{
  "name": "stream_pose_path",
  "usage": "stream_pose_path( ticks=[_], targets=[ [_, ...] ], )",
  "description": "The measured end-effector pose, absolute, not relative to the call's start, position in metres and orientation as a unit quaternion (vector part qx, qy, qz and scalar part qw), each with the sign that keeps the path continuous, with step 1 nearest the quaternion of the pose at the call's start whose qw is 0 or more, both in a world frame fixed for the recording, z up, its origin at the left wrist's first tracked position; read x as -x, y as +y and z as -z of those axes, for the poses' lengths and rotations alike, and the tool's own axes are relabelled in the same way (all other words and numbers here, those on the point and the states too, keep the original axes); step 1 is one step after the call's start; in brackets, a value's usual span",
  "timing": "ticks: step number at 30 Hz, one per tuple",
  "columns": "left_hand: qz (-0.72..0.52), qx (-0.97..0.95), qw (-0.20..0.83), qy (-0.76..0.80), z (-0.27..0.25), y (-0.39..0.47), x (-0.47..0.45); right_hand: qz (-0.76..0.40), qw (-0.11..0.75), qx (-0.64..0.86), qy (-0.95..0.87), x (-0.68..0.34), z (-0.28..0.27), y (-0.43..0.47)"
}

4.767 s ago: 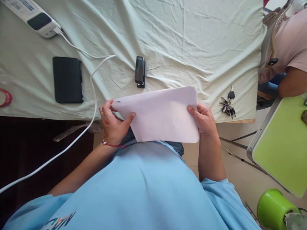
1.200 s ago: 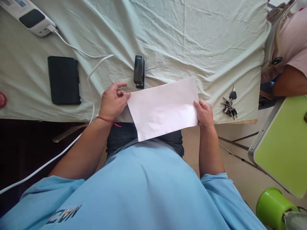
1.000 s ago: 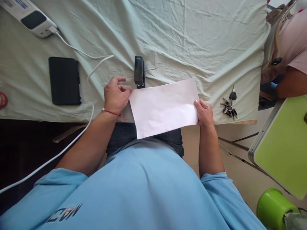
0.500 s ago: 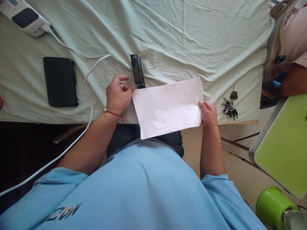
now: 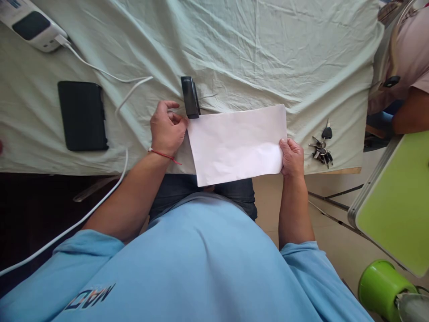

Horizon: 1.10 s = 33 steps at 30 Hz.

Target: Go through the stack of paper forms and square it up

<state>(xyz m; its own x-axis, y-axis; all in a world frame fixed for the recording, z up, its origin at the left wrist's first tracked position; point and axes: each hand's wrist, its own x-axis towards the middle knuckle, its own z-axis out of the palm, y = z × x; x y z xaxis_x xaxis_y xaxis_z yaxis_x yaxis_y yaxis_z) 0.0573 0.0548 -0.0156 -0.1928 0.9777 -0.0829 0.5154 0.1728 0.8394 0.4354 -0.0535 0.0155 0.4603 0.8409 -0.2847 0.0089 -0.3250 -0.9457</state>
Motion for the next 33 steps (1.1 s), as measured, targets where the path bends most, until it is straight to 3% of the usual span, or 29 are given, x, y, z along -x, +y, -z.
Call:
stream_pose_path(
  ticks=[9, 14, 26, 33],
  targets=[
    [-0.354, -0.631, 0.269, 0.636, 0.003, 0.026, -0.056, -0.415, 0.463, 0.714, -0.322, -0.437, -0.011, -0.055],
    [-0.289, -0.660, 0.240, 0.650, -0.004, 0.022, -0.055, -0.419, 0.458, 0.709, -0.334, -0.440, -0.009, -0.055],
    [-0.321, -0.617, 0.272, 0.665, -0.011, 0.019, -0.058, -0.411, 0.470, 0.710, -0.327, -0.431, -0.017, -0.067],
    [-0.285, -0.549, 0.306, 0.724, -0.014, 0.078, -0.063, -0.423, 0.465, 0.711, -0.315, -0.431, -0.023, -0.077]
  ],
)
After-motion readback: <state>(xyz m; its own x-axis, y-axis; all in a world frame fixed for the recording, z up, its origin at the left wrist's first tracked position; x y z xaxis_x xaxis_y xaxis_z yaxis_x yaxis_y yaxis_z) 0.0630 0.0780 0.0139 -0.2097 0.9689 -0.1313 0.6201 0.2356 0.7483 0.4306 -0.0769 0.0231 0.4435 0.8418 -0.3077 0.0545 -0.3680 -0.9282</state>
